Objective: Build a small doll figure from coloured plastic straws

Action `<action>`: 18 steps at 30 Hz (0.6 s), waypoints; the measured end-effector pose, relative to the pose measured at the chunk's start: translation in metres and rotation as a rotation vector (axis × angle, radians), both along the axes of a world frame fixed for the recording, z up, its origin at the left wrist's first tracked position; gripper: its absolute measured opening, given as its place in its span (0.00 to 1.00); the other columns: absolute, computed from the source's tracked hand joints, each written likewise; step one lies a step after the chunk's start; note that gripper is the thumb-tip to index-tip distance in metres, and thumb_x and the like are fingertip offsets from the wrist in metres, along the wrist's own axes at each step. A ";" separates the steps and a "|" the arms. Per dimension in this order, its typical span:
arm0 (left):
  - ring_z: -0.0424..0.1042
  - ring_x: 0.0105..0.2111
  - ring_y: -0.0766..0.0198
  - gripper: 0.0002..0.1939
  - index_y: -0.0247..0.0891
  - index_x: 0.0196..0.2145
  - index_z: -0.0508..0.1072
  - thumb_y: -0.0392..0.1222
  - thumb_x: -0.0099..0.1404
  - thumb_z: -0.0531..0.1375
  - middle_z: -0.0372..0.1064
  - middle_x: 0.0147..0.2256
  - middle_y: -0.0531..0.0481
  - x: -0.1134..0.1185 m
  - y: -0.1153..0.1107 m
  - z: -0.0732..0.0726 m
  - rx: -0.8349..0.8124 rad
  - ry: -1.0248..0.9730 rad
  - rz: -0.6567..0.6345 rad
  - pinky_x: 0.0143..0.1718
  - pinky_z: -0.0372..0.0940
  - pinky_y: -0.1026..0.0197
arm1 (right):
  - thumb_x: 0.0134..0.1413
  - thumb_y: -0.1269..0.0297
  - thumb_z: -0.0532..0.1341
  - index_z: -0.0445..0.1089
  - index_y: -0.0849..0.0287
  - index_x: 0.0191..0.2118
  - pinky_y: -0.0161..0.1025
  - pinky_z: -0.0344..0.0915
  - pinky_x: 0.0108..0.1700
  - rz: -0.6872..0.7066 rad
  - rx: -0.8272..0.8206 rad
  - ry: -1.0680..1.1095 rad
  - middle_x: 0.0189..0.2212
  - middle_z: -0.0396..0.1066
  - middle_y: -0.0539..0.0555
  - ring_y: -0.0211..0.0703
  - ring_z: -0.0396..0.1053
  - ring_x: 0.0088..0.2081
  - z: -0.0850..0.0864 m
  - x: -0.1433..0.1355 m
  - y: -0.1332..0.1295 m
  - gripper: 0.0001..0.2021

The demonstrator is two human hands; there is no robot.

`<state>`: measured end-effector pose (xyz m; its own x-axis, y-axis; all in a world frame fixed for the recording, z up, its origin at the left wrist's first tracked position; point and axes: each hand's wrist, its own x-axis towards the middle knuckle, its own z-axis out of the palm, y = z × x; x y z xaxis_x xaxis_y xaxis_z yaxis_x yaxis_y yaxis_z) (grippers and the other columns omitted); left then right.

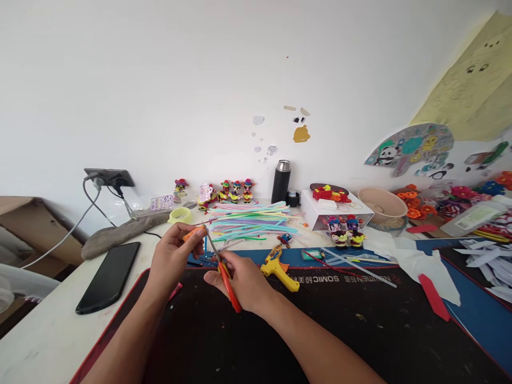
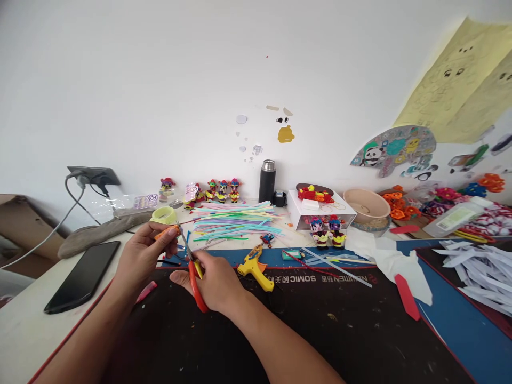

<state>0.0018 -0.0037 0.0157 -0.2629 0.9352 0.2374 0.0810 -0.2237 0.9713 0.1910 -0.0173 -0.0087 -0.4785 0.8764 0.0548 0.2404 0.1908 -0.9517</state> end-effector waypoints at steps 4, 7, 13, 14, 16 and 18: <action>0.69 0.21 0.62 0.19 0.41 0.33 0.76 0.57 0.57 0.74 0.73 0.21 0.52 0.000 -0.001 0.001 0.002 0.015 -0.002 0.24 0.64 0.63 | 0.57 0.39 0.70 0.76 0.52 0.52 0.36 0.59 0.34 0.018 0.052 -0.026 0.29 0.72 0.50 0.43 0.66 0.31 -0.001 0.001 0.000 0.26; 0.68 0.21 0.63 0.18 0.41 0.33 0.76 0.57 0.58 0.73 0.73 0.21 0.52 0.000 -0.001 0.001 0.004 0.018 -0.002 0.24 0.64 0.63 | 0.57 0.39 0.70 0.76 0.51 0.52 0.36 0.58 0.33 0.019 0.065 -0.045 0.28 0.71 0.49 0.43 0.64 0.30 -0.001 0.001 -0.001 0.26; 0.68 0.20 0.63 0.19 0.41 0.33 0.75 0.56 0.57 0.74 0.72 0.21 0.53 0.001 -0.002 0.003 -0.011 0.008 -0.006 0.22 0.63 0.64 | 0.57 0.38 0.69 0.76 0.51 0.48 0.36 0.54 0.31 0.023 0.109 -0.086 0.25 0.67 0.47 0.41 0.61 0.27 0.001 0.002 -0.001 0.24; 0.68 0.20 0.63 0.19 0.41 0.33 0.75 0.56 0.57 0.74 0.71 0.20 0.53 0.001 -0.002 0.004 -0.014 0.002 -0.013 0.22 0.63 0.64 | 0.57 0.38 0.69 0.76 0.51 0.48 0.36 0.54 0.31 0.016 0.117 -0.088 0.25 0.67 0.47 0.41 0.61 0.27 0.000 0.001 -0.001 0.23; 0.67 0.19 0.64 0.19 0.41 0.32 0.74 0.57 0.57 0.74 0.71 0.20 0.54 0.001 -0.002 0.004 -0.017 -0.002 -0.030 0.21 0.62 0.64 | 0.58 0.39 0.69 0.76 0.52 0.46 0.36 0.55 0.32 -0.007 0.123 -0.081 0.26 0.69 0.48 0.42 0.63 0.28 -0.001 0.000 -0.001 0.22; 0.68 0.19 0.63 0.20 0.41 0.32 0.74 0.57 0.57 0.74 0.71 0.20 0.54 0.002 -0.002 0.003 -0.021 0.013 -0.042 0.21 0.63 0.64 | 0.59 0.41 0.69 0.76 0.53 0.44 0.37 0.56 0.32 -0.036 0.113 -0.064 0.28 0.72 0.49 0.42 0.65 0.28 -0.002 -0.001 -0.001 0.20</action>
